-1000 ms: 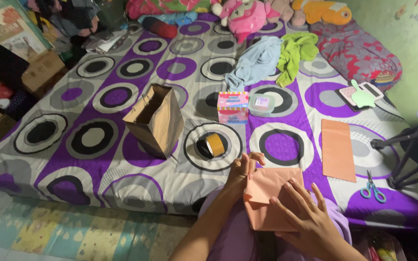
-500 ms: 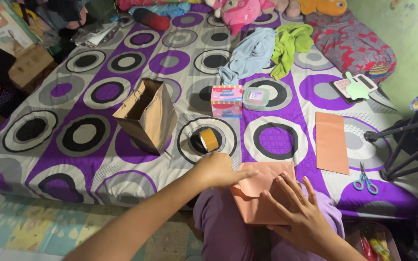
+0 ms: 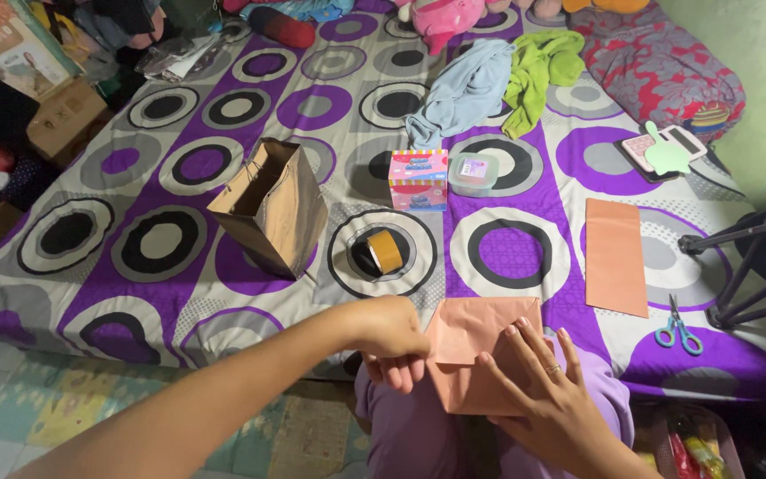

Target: The person wraps a small box with peach-colored paper on a bed. They fold the paper around the box, secure it with brown tape, and trim excess tape with scissors. The wrapped box is placed on the bed.

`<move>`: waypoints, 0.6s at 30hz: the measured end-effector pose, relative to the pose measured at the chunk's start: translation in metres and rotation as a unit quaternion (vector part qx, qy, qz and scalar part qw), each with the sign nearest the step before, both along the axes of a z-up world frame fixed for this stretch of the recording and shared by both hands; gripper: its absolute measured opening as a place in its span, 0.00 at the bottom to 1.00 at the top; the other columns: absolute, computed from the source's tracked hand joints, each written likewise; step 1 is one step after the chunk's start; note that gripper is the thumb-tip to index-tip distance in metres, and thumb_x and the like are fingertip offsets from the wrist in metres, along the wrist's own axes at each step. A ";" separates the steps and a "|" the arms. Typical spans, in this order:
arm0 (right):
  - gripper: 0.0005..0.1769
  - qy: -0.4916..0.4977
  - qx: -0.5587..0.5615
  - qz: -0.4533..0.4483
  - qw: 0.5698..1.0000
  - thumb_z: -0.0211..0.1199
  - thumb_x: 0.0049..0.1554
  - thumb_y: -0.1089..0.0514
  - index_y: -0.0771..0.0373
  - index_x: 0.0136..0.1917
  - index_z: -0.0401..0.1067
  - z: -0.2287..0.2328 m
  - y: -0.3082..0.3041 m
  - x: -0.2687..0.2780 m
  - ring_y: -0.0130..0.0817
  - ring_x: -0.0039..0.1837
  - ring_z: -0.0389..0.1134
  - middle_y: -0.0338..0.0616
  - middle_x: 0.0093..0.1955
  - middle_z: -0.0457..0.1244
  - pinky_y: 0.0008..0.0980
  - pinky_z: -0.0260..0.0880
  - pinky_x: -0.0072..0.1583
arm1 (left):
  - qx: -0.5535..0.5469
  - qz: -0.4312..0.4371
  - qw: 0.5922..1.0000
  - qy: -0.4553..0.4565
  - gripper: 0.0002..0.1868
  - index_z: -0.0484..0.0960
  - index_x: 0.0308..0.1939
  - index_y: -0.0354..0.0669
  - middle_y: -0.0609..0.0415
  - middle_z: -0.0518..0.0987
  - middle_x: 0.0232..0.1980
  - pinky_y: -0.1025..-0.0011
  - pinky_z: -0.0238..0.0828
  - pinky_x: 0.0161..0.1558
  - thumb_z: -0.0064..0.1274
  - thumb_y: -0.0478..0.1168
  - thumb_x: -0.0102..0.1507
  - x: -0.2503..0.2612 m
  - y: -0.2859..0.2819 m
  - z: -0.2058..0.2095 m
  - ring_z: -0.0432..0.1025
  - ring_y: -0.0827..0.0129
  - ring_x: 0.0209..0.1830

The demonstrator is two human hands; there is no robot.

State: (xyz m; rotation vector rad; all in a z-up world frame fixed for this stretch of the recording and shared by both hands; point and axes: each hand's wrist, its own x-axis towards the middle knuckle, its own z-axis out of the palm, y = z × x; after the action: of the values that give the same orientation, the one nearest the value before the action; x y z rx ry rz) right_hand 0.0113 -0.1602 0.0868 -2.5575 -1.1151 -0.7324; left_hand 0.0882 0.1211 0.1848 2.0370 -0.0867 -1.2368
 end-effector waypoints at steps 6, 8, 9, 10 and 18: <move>0.48 -0.001 0.002 -0.032 0.999 0.69 0.43 0.38 0.46 0.75 0.59 -0.002 0.012 -0.007 0.58 0.80 0.43 0.62 0.77 0.47 0.65 0.36 0.74 | -0.056 -0.046 0.934 -0.349 0.23 0.79 0.59 0.42 0.45 0.84 0.53 0.61 0.76 0.54 0.59 0.37 0.59 0.022 0.037 -0.017 0.80 0.64 0.49; 0.50 0.000 -0.004 -0.045 0.999 0.68 0.41 0.36 0.47 0.74 0.59 -0.005 0.018 -0.012 0.59 0.80 0.42 0.64 0.77 0.47 0.66 0.35 0.74 | -0.183 -0.119 0.898 -0.381 0.41 0.69 0.70 0.46 0.49 0.75 0.68 0.61 0.65 0.68 0.65 0.34 0.53 0.037 0.039 -0.038 0.70 0.63 0.68; 0.51 -0.001 -0.006 -0.052 0.999 0.68 0.40 0.36 0.48 0.74 0.59 -0.007 0.021 -0.013 0.59 0.80 0.42 0.64 0.77 0.47 0.67 0.35 0.74 | -0.201 -0.110 0.915 -0.331 0.45 0.65 0.72 0.49 0.52 0.70 0.72 0.61 0.62 0.69 0.66 0.34 0.53 0.043 0.036 -0.051 0.65 0.64 0.72; 0.51 -0.008 0.009 -0.050 0.999 0.68 0.40 0.33 0.50 0.73 0.60 -0.010 0.025 -0.013 0.59 0.80 0.43 0.64 0.77 0.47 0.68 0.34 0.74 | -0.217 -0.104 0.929 -0.281 0.48 0.61 0.75 0.51 0.55 0.65 0.75 0.60 0.59 0.70 0.67 0.34 0.52 0.051 0.028 -0.062 0.59 0.65 0.75; 0.45 -0.096 0.157 -0.130 0.974 0.65 0.47 0.22 0.60 0.61 0.72 -0.040 0.066 -0.020 0.46 0.77 0.55 0.51 0.69 0.61 0.62 0.36 0.78 | -0.399 -0.091 0.905 -0.113 0.46 0.68 0.75 0.47 0.49 0.69 0.77 0.59 0.56 0.78 0.69 0.32 0.53 0.068 0.003 -0.106 0.59 0.62 0.81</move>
State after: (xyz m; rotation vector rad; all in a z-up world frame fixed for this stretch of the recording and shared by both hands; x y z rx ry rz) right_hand -0.0091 -0.0944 0.0469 -2.4180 -0.6507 -1.1409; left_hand 0.1567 0.1239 0.0789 1.4408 -0.7798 -0.8477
